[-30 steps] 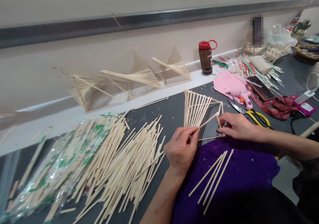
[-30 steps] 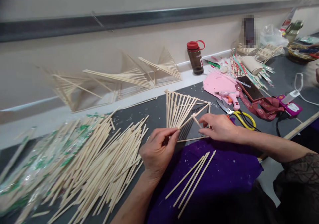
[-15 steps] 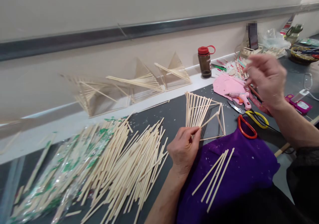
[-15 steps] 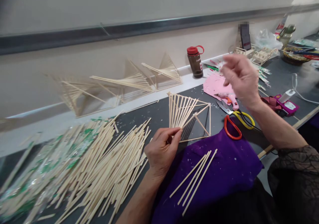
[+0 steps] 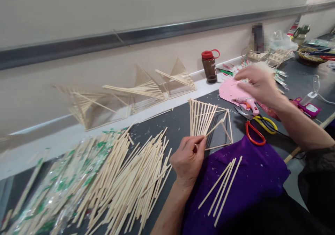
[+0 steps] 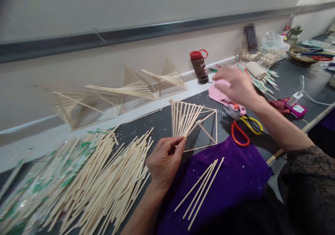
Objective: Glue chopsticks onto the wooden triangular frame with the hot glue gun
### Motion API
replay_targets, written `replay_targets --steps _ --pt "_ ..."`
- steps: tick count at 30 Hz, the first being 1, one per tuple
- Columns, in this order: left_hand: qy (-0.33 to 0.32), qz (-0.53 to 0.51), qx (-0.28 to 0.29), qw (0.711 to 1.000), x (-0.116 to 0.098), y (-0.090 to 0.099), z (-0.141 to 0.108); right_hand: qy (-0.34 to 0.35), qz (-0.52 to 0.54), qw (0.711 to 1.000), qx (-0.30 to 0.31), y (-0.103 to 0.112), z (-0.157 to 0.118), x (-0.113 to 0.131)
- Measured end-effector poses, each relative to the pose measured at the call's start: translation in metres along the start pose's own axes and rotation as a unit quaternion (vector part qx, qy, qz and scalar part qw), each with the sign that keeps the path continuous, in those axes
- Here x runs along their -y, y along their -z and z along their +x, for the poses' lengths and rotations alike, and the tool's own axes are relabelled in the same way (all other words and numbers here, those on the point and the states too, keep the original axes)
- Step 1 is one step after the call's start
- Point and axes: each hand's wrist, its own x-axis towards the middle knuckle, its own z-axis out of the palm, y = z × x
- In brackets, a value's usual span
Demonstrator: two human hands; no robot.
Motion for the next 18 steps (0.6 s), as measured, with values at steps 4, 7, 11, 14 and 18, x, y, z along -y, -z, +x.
replay_targets --steps 4,7,11,14,18 --pt "-0.004 0.008 0.005 1.000 0.001 0.000 0.000 0.006 -0.077 0.965 0.249 -0.056 0.020 -0.025" --pt "-0.008 0.012 0.006 1.000 0.001 0.000 0.001 -0.001 -0.106 0.937 0.333 -0.088 0.026 -0.036" --pt "-0.010 0.009 0.005 1.000 0.001 0.000 0.001 -0.001 -0.109 0.922 0.372 -0.102 0.028 -0.035" --pt "-0.010 0.007 0.005 1.000 0.001 0.000 0.001 -0.011 -0.121 0.925 0.360 -0.105 0.026 -0.032" --pt "-0.010 0.009 0.003 1.000 0.001 -0.001 0.001 -0.020 -0.122 0.929 0.348 -0.107 0.021 -0.033"
